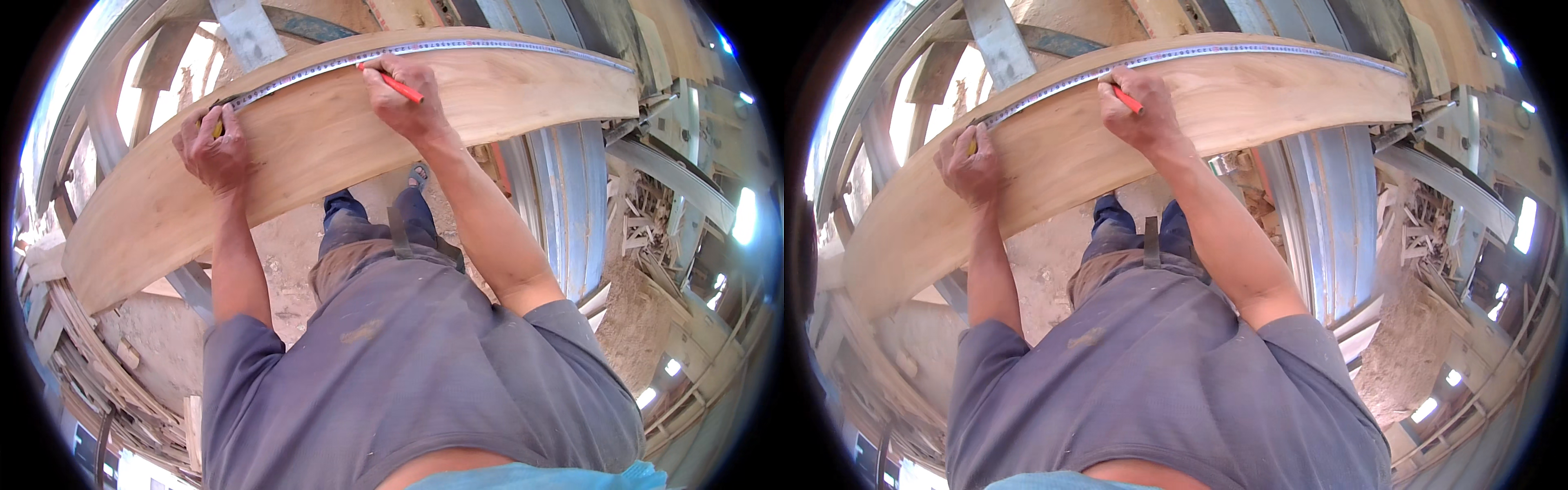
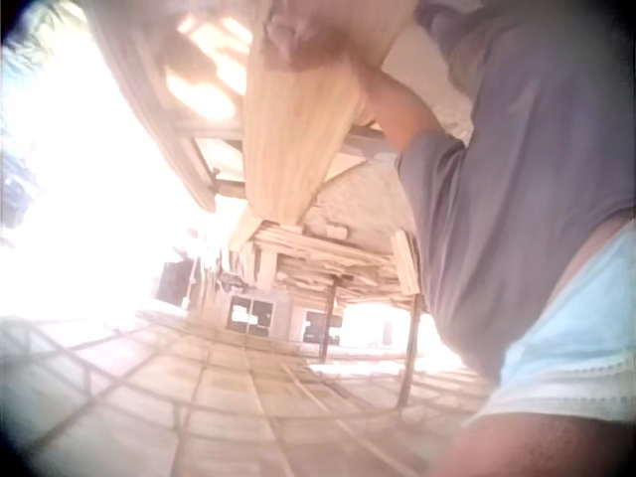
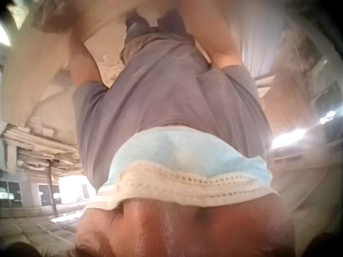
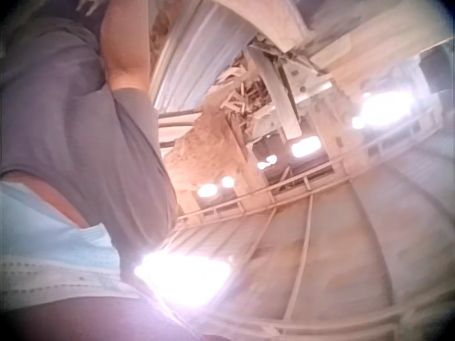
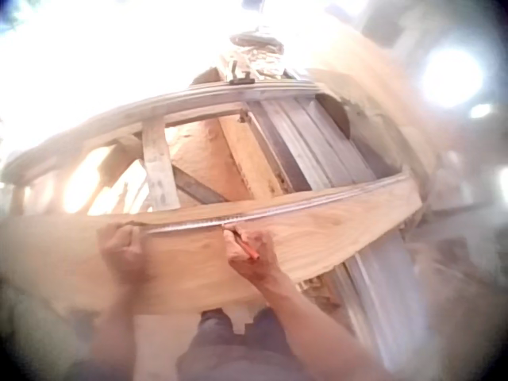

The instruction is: The person positions a curved wooden plank on a metal frame, then uses a tape measure and a red pencil to mark measurements along the plank's edge. The person repeatedly adjusts the plank's position and re-measures different sections.

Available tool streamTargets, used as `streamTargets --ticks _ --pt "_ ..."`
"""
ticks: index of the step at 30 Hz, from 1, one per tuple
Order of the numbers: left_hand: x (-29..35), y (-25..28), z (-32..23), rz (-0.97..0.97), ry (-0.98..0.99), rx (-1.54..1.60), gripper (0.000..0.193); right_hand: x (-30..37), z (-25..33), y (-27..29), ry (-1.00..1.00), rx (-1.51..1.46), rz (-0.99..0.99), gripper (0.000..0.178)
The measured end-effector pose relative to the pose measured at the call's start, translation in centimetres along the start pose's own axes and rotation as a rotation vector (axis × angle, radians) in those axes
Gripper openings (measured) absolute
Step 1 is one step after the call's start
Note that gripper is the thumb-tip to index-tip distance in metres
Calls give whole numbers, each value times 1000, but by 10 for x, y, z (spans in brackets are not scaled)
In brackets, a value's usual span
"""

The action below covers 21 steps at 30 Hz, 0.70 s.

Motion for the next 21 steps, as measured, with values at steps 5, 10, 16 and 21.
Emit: streamTargets --ticks 5,10,16,21 --pt "1 0 1 20 49 7 11 14 2 7 -99 14 102 17" --pt "0 -2 2 18 31 21 12 -5 -6 -3 70 3 -48 19" --pt "0 -3 6 -8 15 56 13 9 -7 -1 3 40 60 18" --pt "10 1 2 -63 78 187 10 8 -7 -4 164 138 6 20"
Point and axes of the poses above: each hand's wrist, its own x-axis away from the middle knuckle, its own y-axis out of the back of the hand, z = x × y, the point moved 3 cm from there along -x, towards the middle knuckle, and after that the axes turned 8 degrees about -z, right-handed, at the moved point
